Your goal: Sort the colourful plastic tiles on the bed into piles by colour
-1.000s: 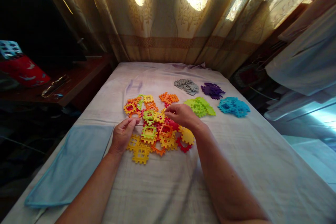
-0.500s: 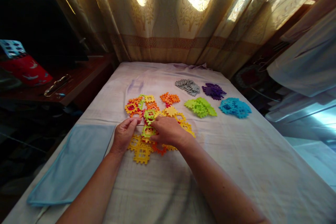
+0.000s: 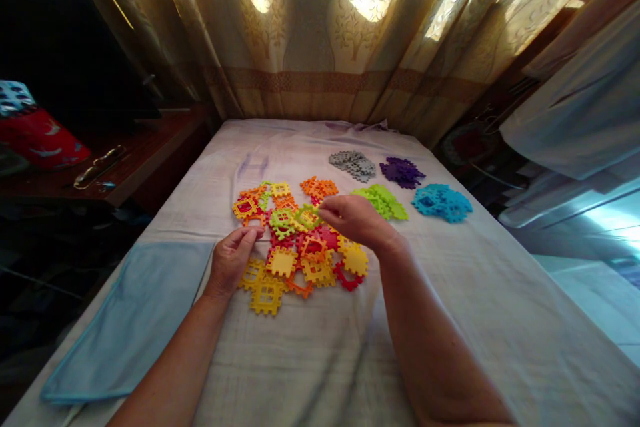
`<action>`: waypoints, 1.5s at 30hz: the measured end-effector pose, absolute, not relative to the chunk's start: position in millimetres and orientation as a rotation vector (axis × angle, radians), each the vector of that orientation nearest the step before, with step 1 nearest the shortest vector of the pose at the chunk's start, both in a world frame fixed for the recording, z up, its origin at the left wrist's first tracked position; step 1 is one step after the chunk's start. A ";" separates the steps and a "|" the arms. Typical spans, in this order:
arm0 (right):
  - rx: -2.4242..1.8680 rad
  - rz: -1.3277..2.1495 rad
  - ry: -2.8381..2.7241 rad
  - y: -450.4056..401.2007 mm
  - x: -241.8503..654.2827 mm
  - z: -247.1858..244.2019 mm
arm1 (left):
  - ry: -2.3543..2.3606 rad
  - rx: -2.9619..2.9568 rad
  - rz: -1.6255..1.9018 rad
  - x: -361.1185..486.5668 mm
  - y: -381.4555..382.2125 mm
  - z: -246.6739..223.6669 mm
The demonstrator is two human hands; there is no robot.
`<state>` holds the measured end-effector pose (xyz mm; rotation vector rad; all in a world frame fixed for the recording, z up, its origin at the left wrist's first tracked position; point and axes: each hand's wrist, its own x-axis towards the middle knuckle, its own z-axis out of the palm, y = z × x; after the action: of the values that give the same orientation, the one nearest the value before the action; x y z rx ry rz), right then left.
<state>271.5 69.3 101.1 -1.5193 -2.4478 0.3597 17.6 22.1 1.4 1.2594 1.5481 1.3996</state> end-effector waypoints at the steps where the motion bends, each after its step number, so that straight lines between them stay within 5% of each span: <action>1: -1.561 0.374 -2.318 76.5 286.5 96.7 | 1.550 1.253 1.400 17.7 22.1 1.8; 8: -1.937 0.258 -1.400 119.6 378.9 38.1 | 1.561 1.268 1.392 17.4 21.3 3.0; 20: -2.243 0.247 -1.262 115.7 388.5 30.2 | 1.561 1.281 1.385 17.3 20.8 3.6; 31: -2.018 0.215 -1.662 104.8 320.3 60.7 | 1.570 1.271 1.380 19.1 20.7 2.8; 38: -1.386 0.263 -2.269 80.3 232.8 46.2 | 1.573 1.288 1.367 18.3 21.0 1.4; 45: -1.388 0.224 -2.446 63.9 210.2 31.1 | 1.546 1.314 1.376 19.1 20.6 1.1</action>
<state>210.2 63.9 31.1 -1.3881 -2.4457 0.2239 19.1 20.6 1.1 1.3138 1.5455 1.3756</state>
